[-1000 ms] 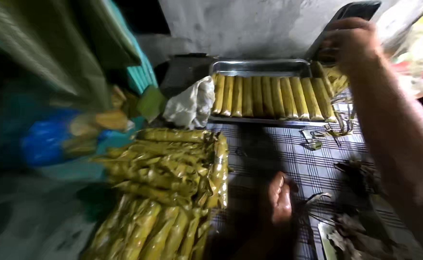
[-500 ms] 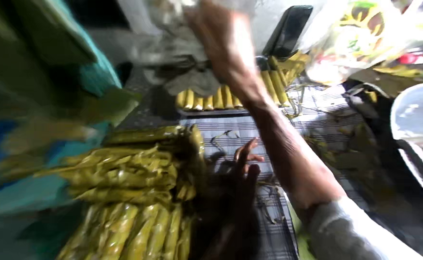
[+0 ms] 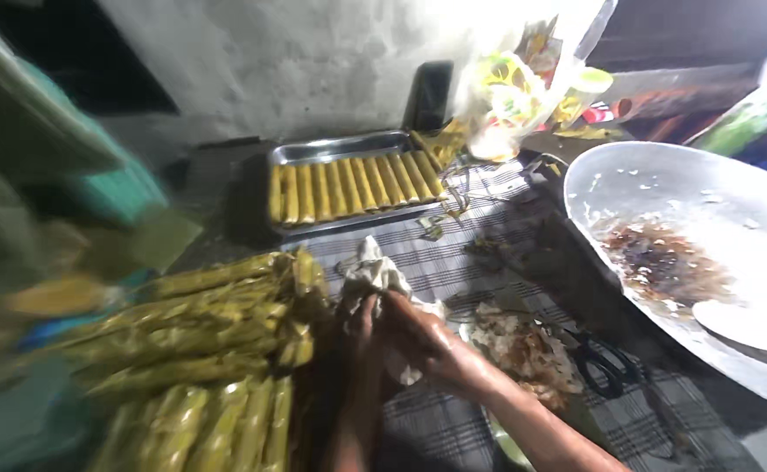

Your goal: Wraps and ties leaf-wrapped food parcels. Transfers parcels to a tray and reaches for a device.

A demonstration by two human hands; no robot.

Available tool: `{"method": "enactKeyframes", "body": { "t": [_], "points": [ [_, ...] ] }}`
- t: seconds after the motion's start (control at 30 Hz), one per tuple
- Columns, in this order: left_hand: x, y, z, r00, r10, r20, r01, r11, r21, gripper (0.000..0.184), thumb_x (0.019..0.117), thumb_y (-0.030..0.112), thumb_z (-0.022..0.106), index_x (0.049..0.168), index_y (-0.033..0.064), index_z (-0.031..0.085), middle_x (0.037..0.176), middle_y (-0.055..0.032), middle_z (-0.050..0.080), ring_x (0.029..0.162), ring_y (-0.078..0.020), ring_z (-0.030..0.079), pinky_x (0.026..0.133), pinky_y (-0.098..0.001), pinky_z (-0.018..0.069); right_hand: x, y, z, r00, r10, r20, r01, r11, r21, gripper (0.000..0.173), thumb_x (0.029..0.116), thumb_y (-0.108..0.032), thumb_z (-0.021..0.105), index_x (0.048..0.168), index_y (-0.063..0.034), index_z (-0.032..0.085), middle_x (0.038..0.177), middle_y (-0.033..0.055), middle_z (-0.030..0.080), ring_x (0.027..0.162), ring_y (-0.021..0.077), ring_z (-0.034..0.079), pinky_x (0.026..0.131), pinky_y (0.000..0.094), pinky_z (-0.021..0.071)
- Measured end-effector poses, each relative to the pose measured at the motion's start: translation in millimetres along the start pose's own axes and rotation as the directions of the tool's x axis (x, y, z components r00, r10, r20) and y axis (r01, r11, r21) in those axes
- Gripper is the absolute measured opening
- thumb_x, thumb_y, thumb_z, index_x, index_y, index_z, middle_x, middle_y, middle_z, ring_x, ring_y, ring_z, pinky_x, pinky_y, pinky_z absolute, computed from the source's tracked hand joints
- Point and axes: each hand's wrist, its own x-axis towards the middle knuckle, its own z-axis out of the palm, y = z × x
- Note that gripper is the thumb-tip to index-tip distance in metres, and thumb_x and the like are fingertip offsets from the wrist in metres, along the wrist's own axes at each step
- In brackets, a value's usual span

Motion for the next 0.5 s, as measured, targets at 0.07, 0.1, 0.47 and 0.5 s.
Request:
{"method": "enactKeyframes", "body": {
  "t": [0.07,0.1,0.47,0.5],
  "points": [
    [-3,6,1,0.999,-0.045,0.006,0.044,0.994,0.104,0.038,0.1005,0.006,0.055,0.131,-0.0172,0.056,0.128,-0.0319,0.061,0.119,-0.03,0.062,0.106,-0.0384,0.0466,5,-16,-9,0.999,0.035,-0.003,-0.035,0.976,-0.214,0.044,0.1011,-0.006,0.055,0.144,0.0059,0.051,0.105,0.0197,0.072,0.091,0.0254,0.071,0.086,0.041,0.0576],
    [-2,15,2,0.999,-0.045,0.015,0.041,0.983,0.177,0.041,0.0977,0.005,0.059,0.132,-0.0175,0.056,0.128,-0.036,0.059,0.118,-0.0379,0.062,0.104,-0.0448,0.0472,8,-21,-14,1.0,0.012,-0.021,-0.018,0.947,-0.32,0.037,0.1016,-0.008,0.055,0.137,0.0037,0.058,0.098,0.0188,0.072,0.085,0.0284,0.072,0.081,0.0442,0.0578],
    [-5,3,-15,0.995,-0.08,0.061,0.097,0.925,-0.367,0.028,0.1018,-0.006,0.043,0.121,-0.0225,0.053,0.11,-0.0192,0.065,0.1,-0.0042,0.059,0.093,-0.016,0.0461,15,18,31,0.951,-0.306,0.033,0.199,0.531,-0.824,0.031,0.0974,-0.012,0.059,0.117,0.0087,0.07,0.123,0.0252,0.07,0.129,0.0453,0.059,0.12,0.0619,0.028],
    [-1,0,-13,0.997,-0.072,0.035,0.079,0.949,-0.304,0.025,0.1007,-0.005,0.045,0.116,-0.022,0.054,0.104,-0.0164,0.064,0.095,0.0001,0.058,0.089,-0.0123,0.0462,15,18,30,0.946,-0.312,0.089,0.239,0.488,-0.839,0.028,0.0996,-0.012,0.056,0.115,0.0046,0.072,0.117,0.0202,0.074,0.124,0.0405,0.064,0.12,0.0581,0.0314]
  ]
}}
